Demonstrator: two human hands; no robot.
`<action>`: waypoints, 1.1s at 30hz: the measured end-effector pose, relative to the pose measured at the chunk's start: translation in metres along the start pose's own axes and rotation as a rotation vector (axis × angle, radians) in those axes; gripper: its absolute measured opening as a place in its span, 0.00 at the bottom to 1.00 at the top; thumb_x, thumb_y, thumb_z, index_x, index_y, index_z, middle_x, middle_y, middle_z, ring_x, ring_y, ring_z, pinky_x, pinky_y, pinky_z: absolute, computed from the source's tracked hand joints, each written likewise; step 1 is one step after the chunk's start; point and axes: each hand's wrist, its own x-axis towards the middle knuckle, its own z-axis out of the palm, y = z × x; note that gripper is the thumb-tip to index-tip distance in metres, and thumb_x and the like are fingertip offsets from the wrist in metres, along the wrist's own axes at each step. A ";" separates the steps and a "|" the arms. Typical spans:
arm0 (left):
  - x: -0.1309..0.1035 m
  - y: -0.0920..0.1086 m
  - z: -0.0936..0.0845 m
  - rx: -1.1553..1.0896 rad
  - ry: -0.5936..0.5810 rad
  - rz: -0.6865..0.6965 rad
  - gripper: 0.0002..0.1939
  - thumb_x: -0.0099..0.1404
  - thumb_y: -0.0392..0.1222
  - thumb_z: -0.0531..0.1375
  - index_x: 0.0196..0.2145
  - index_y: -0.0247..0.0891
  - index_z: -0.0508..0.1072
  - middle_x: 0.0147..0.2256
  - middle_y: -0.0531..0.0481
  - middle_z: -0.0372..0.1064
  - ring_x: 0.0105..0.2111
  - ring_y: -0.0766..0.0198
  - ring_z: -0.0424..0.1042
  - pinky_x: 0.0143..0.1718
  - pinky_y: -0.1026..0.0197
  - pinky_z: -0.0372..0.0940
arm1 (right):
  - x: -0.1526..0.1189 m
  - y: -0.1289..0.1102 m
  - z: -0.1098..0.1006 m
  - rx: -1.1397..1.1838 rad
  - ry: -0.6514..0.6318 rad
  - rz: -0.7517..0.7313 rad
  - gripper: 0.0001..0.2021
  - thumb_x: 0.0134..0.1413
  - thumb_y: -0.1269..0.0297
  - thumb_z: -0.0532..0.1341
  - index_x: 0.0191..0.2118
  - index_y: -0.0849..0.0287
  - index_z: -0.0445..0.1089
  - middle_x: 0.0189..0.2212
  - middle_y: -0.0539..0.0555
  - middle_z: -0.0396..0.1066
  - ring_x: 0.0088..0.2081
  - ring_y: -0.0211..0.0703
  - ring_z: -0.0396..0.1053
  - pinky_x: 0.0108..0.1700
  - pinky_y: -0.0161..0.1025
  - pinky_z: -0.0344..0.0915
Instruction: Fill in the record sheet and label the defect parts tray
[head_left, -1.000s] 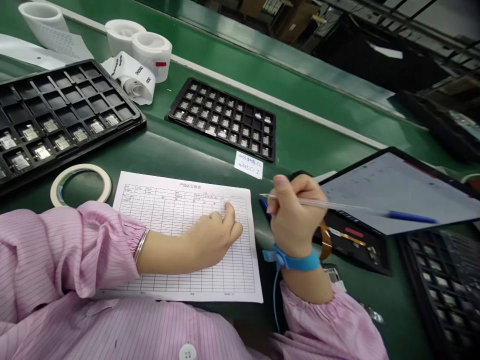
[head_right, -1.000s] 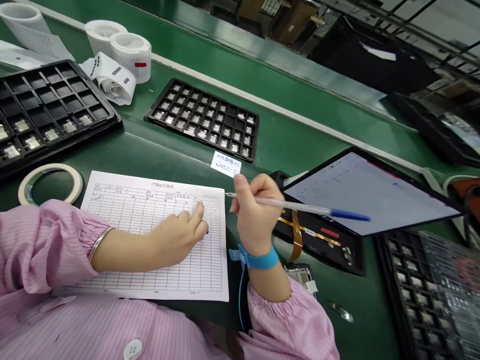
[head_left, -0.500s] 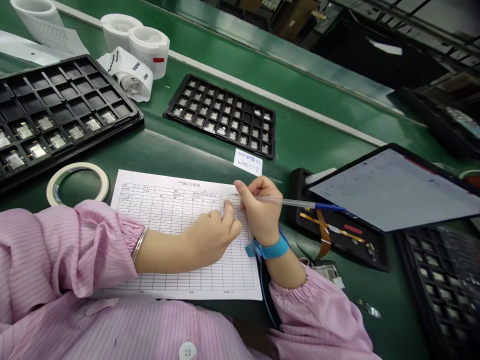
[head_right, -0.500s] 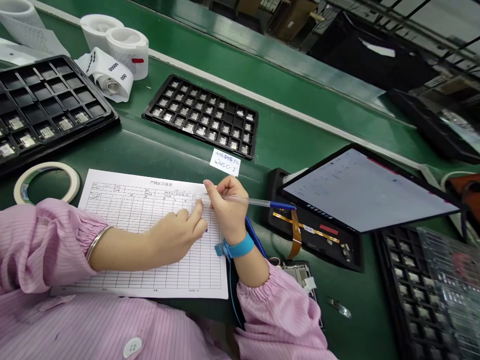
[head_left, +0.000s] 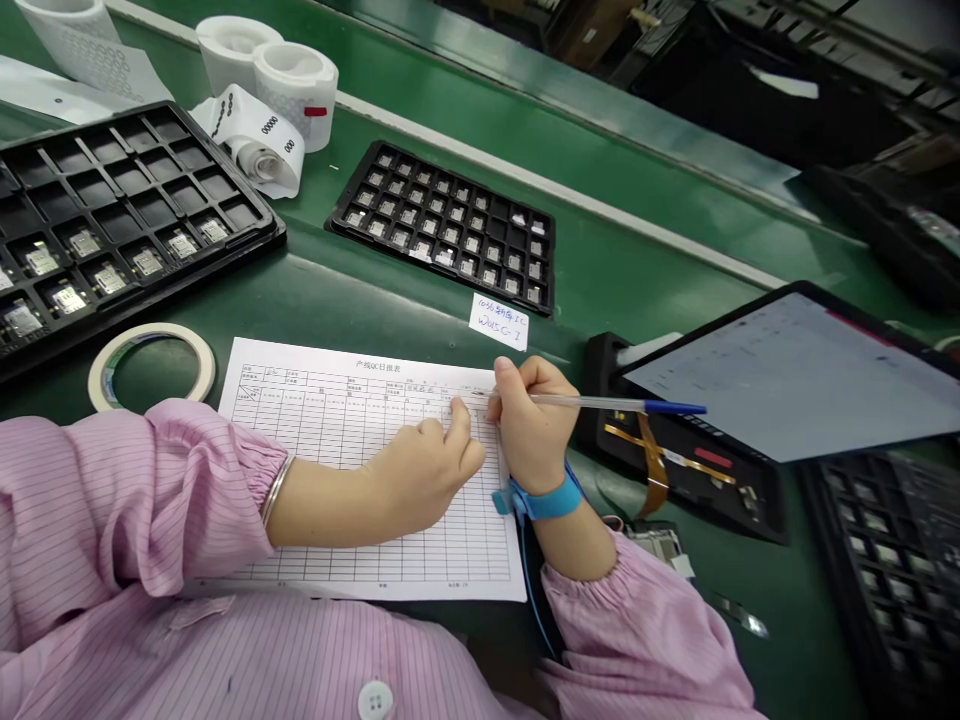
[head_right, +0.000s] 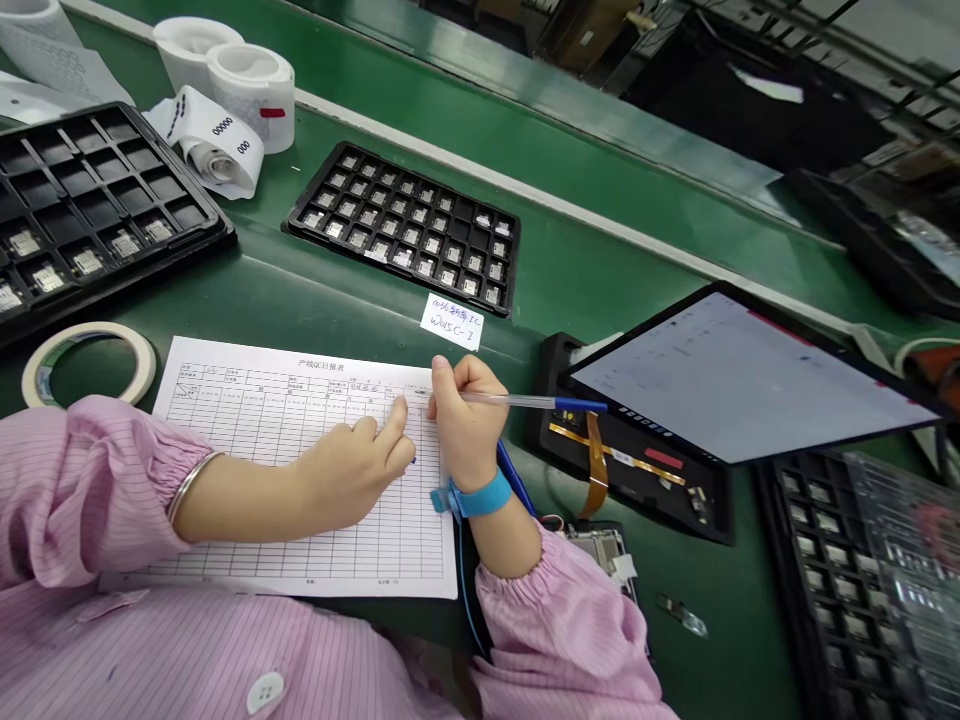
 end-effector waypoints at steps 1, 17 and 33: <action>0.000 0.000 -0.001 -0.002 -0.002 -0.001 0.12 0.64 0.32 0.46 0.43 0.28 0.63 0.60 0.23 0.52 0.27 0.63 0.66 0.19 0.63 0.55 | 0.000 0.000 0.000 0.006 -0.003 0.003 0.22 0.55 0.58 0.62 0.18 0.55 0.51 0.10 0.43 0.55 0.13 0.32 0.52 0.18 0.35 0.51; 0.000 -0.001 -0.001 -0.029 -0.025 0.000 0.12 0.64 0.33 0.47 0.45 0.28 0.62 0.60 0.23 0.51 0.27 0.64 0.66 0.20 0.63 0.57 | 0.001 -0.001 0.000 0.033 0.016 0.012 0.20 0.50 0.55 0.66 0.20 0.55 0.54 0.10 0.42 0.56 0.13 0.32 0.52 0.18 0.35 0.51; 0.000 0.000 -0.001 -0.008 0.003 -0.005 0.11 0.63 0.30 0.47 0.42 0.29 0.63 0.60 0.24 0.52 0.25 0.64 0.64 0.19 0.62 0.55 | -0.002 -0.002 0.001 -0.049 -0.024 -0.040 0.21 0.56 0.61 0.61 0.17 0.55 0.52 0.11 0.44 0.56 0.14 0.33 0.54 0.20 0.36 0.54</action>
